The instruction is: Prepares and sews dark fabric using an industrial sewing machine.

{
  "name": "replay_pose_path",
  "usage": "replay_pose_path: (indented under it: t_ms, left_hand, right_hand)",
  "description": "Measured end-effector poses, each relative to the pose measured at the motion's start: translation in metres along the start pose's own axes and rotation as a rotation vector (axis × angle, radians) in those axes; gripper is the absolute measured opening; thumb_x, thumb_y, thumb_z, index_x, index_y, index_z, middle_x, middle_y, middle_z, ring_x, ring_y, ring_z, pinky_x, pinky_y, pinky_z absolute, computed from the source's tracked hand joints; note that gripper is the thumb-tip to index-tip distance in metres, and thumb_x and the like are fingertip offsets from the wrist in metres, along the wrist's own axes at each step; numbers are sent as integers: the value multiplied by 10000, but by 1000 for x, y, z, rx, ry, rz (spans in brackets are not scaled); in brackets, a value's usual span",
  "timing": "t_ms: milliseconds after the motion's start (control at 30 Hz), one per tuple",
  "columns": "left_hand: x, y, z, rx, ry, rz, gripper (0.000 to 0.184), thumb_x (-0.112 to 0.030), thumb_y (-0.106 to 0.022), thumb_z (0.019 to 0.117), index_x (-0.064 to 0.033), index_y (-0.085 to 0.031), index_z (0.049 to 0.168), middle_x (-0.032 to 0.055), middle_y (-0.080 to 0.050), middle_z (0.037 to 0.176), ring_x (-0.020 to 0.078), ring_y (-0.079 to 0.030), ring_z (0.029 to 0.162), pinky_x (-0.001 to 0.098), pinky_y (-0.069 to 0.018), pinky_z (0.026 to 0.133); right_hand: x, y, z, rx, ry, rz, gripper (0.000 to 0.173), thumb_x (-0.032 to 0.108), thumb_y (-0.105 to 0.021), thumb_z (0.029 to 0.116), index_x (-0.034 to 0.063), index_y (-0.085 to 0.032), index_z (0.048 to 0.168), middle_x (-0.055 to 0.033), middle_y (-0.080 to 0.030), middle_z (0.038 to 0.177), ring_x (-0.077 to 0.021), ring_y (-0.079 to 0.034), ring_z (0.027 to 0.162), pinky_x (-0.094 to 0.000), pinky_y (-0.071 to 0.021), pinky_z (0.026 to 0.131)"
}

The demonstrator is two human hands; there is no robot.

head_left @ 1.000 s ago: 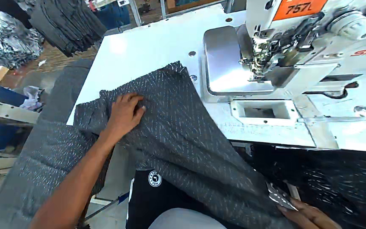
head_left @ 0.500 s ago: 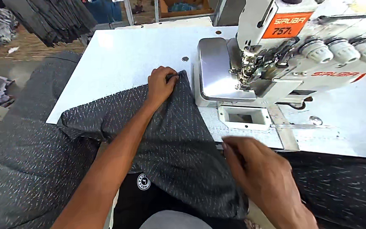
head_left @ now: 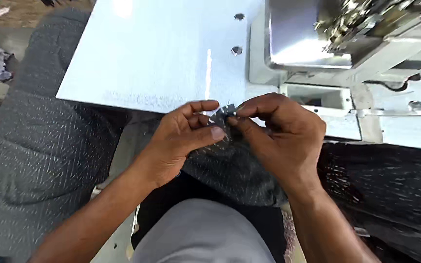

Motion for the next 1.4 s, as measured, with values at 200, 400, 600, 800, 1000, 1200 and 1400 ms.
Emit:
replay_pose_path:
  t_ms: [200, 400, 600, 800, 1000, 1200, 1400]
  left_hand:
    - [37, 13, -26, -143, 158, -205, 170, -111, -572, 1043, -20, -707, 1092, 102, -725, 978, 133, -721, 857, 293, -622, 781]
    - [25, 22, -29, -282, 112, -132, 170, -152, -529, 1057, -58, -661, 1005, 88, -689, 935, 130, -699, 832, 295, -612, 748]
    - [-8, 27, -22, -274, -83, 212, 198, -146, -497, 1083, -40, -642, 1167, 76, -696, 1002, 122, -679, 848, 281, -591, 768]
    - [-17, 10, -30, -164, -95, 159, 146, -40, -615, 1007, -10, -705, 1117, 68, -711, 892, 81, -681, 732, 221, -603, 678]
    - [-34, 10, -41, -213, -341, 383, 85, -9, -689, 953, 13, -734, 1022, 58, -725, 886, 80, -670, 776, 209, -577, 737]
    - [-43, 3, -50, -127, -409, 495, 169, -33, -600, 1015, 33, -734, 1093, 56, -736, 942, 83, -684, 838, 220, -584, 764]
    - [-51, -8, -62, -55, -490, 684, 237, -82, -660, 989, 56, -706, 1176, 59, -742, 1068, 115, -716, 967, 258, -621, 859]
  right_hand:
    - [19, -20, -38, 26, 327, -305, 54, 29, -675, 952, 23, -728, 956, -145, -700, 1053, -221, -669, 1023, -332, -558, 877]
    - [28, -17, -46, -119, 448, -377, 57, 2, -720, 908, 43, -716, 948, -116, -693, 984, -222, -671, 942, -360, -560, 831]
    - [68, -35, -54, 448, 124, 141, 125, 174, -588, 1031, 121, -692, 988, 28, -719, 1005, -38, -677, 964, -223, -577, 842]
    - [53, -33, -24, 306, -185, 204, 61, 161, -691, 977, 118, -687, 1019, 96, -653, 769, 15, -585, 603, -139, -499, 494]
    - [43, -30, -20, 172, -220, 130, 66, 167, -683, 986, 108, -682, 1015, 95, -645, 749, 31, -562, 575, -113, -456, 466]
    - [41, -29, -14, 147, -201, 127, 70, 169, -689, 984, 104, -662, 980, 98, -619, 697, 45, -532, 538, -103, -419, 436]
    - [43, -30, -13, 148, -165, 127, 91, 177, -695, 984, 102, -645, 978, 91, -618, 705, 45, -538, 555, -100, -422, 452]
Point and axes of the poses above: each hand's wrist, its own z-axis towards the middle knuckle, its own y-axis out of the back of the hand, x = y × z, the point moved 7 cm from there along z, towards the middle knuckle
